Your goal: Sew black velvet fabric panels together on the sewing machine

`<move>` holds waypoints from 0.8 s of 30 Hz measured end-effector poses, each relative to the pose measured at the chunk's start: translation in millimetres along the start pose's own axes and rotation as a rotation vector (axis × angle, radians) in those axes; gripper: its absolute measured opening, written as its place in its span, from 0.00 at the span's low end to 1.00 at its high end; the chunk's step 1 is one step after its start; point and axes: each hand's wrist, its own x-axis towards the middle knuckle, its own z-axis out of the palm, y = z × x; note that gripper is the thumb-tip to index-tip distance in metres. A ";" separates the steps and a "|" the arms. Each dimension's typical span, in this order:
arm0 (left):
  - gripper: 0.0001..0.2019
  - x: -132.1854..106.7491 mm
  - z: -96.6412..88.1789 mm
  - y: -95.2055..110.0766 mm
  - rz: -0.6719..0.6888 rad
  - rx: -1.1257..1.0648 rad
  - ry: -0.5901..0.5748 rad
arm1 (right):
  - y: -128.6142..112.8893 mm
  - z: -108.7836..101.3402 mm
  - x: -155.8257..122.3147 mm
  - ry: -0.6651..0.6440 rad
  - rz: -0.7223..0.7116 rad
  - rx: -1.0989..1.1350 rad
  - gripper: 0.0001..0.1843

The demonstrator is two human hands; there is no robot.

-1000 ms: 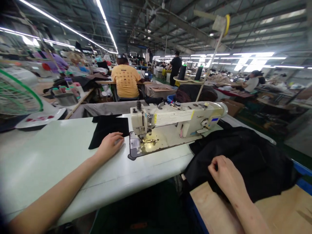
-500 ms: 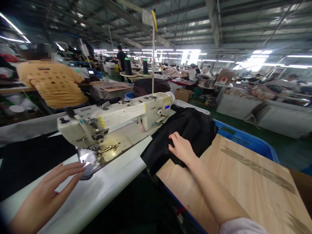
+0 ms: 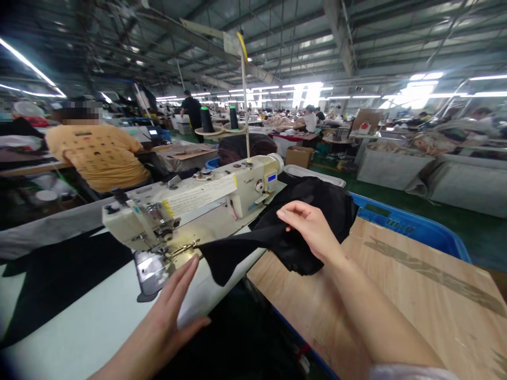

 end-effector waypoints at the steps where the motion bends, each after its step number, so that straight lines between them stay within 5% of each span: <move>1: 0.48 3.6 5.4 10.3 -0.032 -0.051 0.009 | -9.5 4.6 -7.5 -0.045 0.001 0.040 0.14; 4: 0.52 19.3 8.0 38.4 -0.151 -0.324 0.122 | -29.3 17.4 -30.8 -0.189 0.012 0.042 0.13; 6: 0.33 31.0 -3.8 50.5 -0.240 -0.523 0.193 | -33.9 21.4 -41.7 -0.279 0.002 -0.074 0.14; 9: 0.05 40.2 -35.2 61.5 -0.268 -0.595 0.214 | -32.1 26.0 -48.6 -0.217 -0.187 -0.378 0.15; 11: 0.07 38.2 -55.8 70.1 -0.237 -0.498 0.149 | -30.3 33.6 -53.4 -0.186 -0.359 -0.477 0.34; 14: 0.19 28.1 -74.5 86.0 -0.135 -0.281 0.008 | -31.3 53.0 -68.3 -0.406 -0.495 -0.446 0.55; 16: 0.27 19.3 -80.5 94.3 -0.064 -0.144 -0.075 | -33.3 68.1 -78.2 -0.468 -0.511 -0.433 0.53; 18: 0.23 9.2 -87.0 99.2 -0.051 -0.040 -0.135 | -35.9 81.2 -81.8 -0.442 -0.499 -0.437 0.42; 24: 0.14 -22.3 -140.4 87.4 -0.254 -0.040 -0.080 | -56.4 96.3 -56.5 -0.541 -0.285 -0.299 0.24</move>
